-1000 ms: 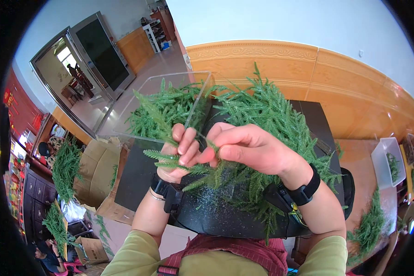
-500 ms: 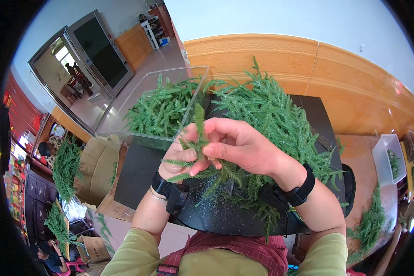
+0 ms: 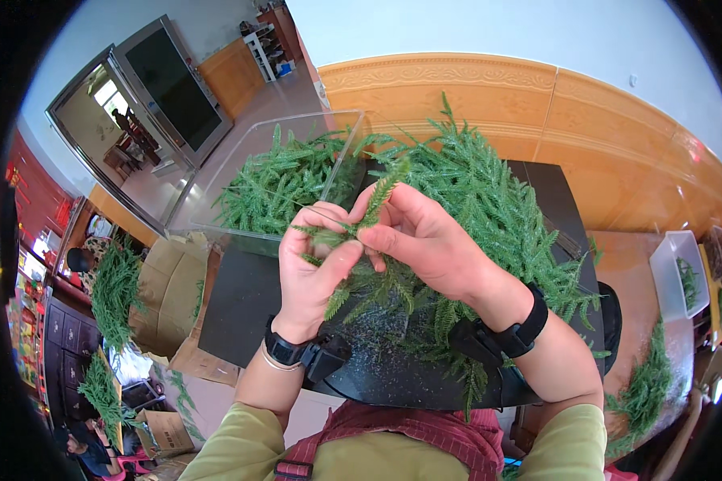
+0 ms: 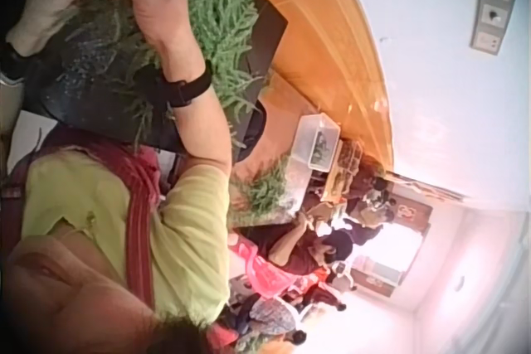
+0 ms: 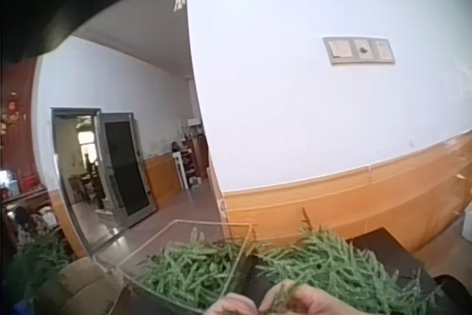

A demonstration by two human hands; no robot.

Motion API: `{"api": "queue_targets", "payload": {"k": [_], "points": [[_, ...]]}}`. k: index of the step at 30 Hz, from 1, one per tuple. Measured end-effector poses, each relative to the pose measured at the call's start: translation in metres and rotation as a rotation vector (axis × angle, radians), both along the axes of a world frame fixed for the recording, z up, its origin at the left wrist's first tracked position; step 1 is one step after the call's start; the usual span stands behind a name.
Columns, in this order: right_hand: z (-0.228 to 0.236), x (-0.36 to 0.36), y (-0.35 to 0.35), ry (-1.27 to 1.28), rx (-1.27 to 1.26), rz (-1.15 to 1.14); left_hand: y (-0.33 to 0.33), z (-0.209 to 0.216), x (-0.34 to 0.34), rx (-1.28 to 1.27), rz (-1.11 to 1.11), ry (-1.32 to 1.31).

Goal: Trimming and sorting green plant branches into containers.

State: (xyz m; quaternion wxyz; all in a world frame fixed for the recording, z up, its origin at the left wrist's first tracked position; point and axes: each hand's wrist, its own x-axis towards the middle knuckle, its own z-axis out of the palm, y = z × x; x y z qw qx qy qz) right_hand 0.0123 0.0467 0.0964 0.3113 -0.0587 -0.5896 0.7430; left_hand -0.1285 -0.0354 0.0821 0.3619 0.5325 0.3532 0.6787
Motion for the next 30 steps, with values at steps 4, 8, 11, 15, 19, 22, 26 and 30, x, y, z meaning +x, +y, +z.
{"api": "queue_targets", "payload": {"k": [4,8,11,15,19,22,26,30], "points": [[0.009,0.003,-0.001,-0.015,-0.022,0.035,-0.003,0.002,-0.003,-0.136,-0.047,-0.18],[0.014,0.006,-0.002,0.022,-0.051,0.049,-0.002,0.0,-0.004,-0.138,-0.373,-0.481],[0.013,0.008,0.0,-0.039,-0.053,0.011,-0.002,-0.004,-0.002,-0.065,-0.513,-0.333],[0.003,0.009,0.004,-0.04,-0.047,-0.08,0.0,-0.007,0.012,-0.147,-0.188,-0.091],[0.005,0.008,0.002,-0.054,-0.03,-0.129,0.01,-0.014,0.014,-0.066,0.061,-0.061],[0.006,0.009,0.004,-0.056,0.006,-0.12,0.017,-0.011,0.015,0.092,0.126,0.037],[0.01,0.011,0.003,-0.062,0.008,-0.091,0.01,-0.003,0.019,-0.043,0.029,-0.182],[0.011,0.014,0.008,-0.052,-0.041,-0.032,0.008,-0.001,0.023,-0.036,-0.016,-0.382]]}}
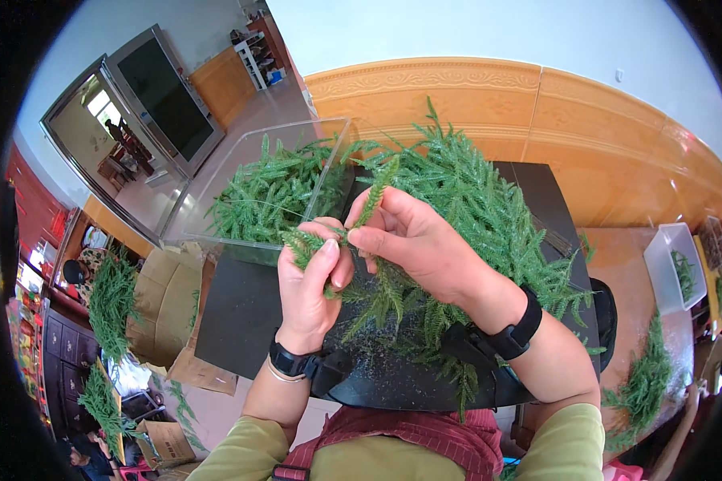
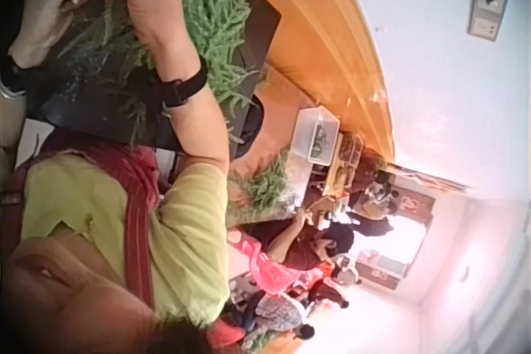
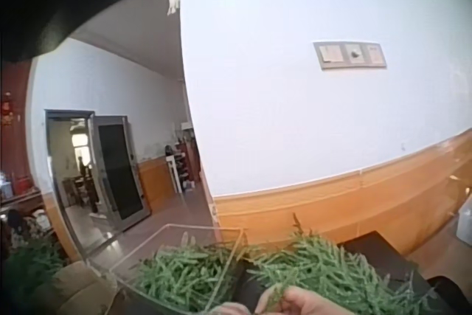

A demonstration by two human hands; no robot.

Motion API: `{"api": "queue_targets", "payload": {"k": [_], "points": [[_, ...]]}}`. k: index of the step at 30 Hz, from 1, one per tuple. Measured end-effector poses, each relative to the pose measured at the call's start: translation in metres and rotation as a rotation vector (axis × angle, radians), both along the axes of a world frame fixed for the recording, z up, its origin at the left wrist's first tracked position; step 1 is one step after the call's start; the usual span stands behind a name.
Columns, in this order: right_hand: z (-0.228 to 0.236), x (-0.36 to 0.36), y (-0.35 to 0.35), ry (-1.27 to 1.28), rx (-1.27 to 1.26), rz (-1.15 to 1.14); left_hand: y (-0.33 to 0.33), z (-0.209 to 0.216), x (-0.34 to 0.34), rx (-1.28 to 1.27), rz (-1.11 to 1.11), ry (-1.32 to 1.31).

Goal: Trimming and sorting green plant branches into containers.

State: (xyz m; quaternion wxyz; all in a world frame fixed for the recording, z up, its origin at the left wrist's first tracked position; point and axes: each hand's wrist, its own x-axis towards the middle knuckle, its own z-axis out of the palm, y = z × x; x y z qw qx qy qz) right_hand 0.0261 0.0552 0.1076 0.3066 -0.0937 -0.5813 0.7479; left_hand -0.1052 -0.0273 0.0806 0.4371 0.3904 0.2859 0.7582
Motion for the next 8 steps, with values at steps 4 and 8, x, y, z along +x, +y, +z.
{"api": "queue_targets", "payload": {"k": [4,8], "points": [[0.002,0.0027,0.0017,0.006,-0.046,0.064,-0.002,-0.0005,0.0032,-0.045,-0.074,-0.095],[0.0011,0.0025,0.0036,-0.048,-0.042,0.122,-0.0033,-0.0087,-0.0046,-0.062,-0.13,-0.061]]}}
